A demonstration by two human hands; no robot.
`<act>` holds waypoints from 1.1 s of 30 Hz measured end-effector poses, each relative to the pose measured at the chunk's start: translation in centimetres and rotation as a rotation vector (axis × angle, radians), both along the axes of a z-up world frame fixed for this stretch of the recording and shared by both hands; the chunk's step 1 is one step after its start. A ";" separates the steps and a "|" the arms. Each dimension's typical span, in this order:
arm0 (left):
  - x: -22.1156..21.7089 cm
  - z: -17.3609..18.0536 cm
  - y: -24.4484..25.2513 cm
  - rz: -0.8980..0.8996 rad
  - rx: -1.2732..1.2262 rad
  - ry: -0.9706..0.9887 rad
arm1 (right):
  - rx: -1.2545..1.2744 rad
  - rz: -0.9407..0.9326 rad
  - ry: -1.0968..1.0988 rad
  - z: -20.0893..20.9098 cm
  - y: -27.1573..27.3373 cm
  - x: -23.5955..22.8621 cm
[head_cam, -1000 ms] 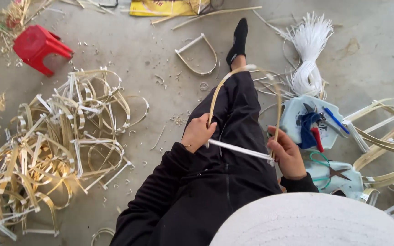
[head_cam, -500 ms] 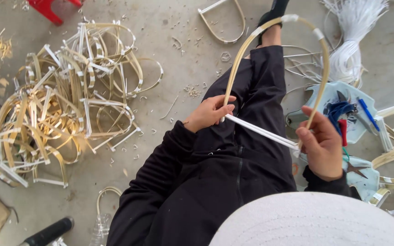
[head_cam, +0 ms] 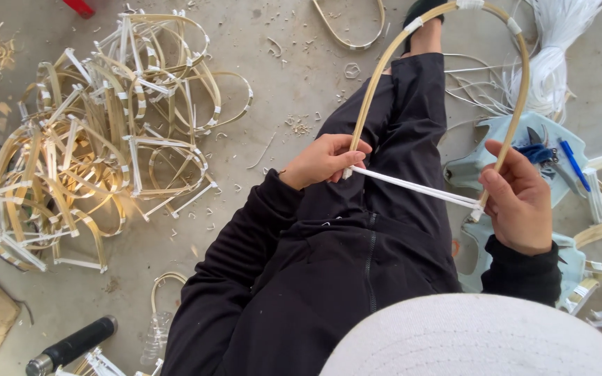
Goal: The recorder is assembling circular bamboo frames, wrapping them with plastic strips and securing them with ties.
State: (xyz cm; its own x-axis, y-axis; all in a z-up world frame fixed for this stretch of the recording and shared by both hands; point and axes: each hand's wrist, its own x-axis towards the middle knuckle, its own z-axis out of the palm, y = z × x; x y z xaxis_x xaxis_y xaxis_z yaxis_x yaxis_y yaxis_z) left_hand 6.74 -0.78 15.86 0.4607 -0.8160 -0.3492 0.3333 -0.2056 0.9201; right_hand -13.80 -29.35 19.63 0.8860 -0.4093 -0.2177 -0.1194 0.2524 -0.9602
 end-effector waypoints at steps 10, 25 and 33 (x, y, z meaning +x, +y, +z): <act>-1.8 4.2 -0.6 0.014 0.003 -0.050 | 0.226 0.013 -0.014 -2.9 -1.9 -0.6; -2.8 4.2 -1.2 0.028 0.081 -0.139 | 0.313 0.071 -0.026 -5.5 -2.2 -1.2; -2.9 5.3 -1.3 0.042 0.307 -0.642 | 0.246 0.017 0.055 -5.9 -0.7 -1.1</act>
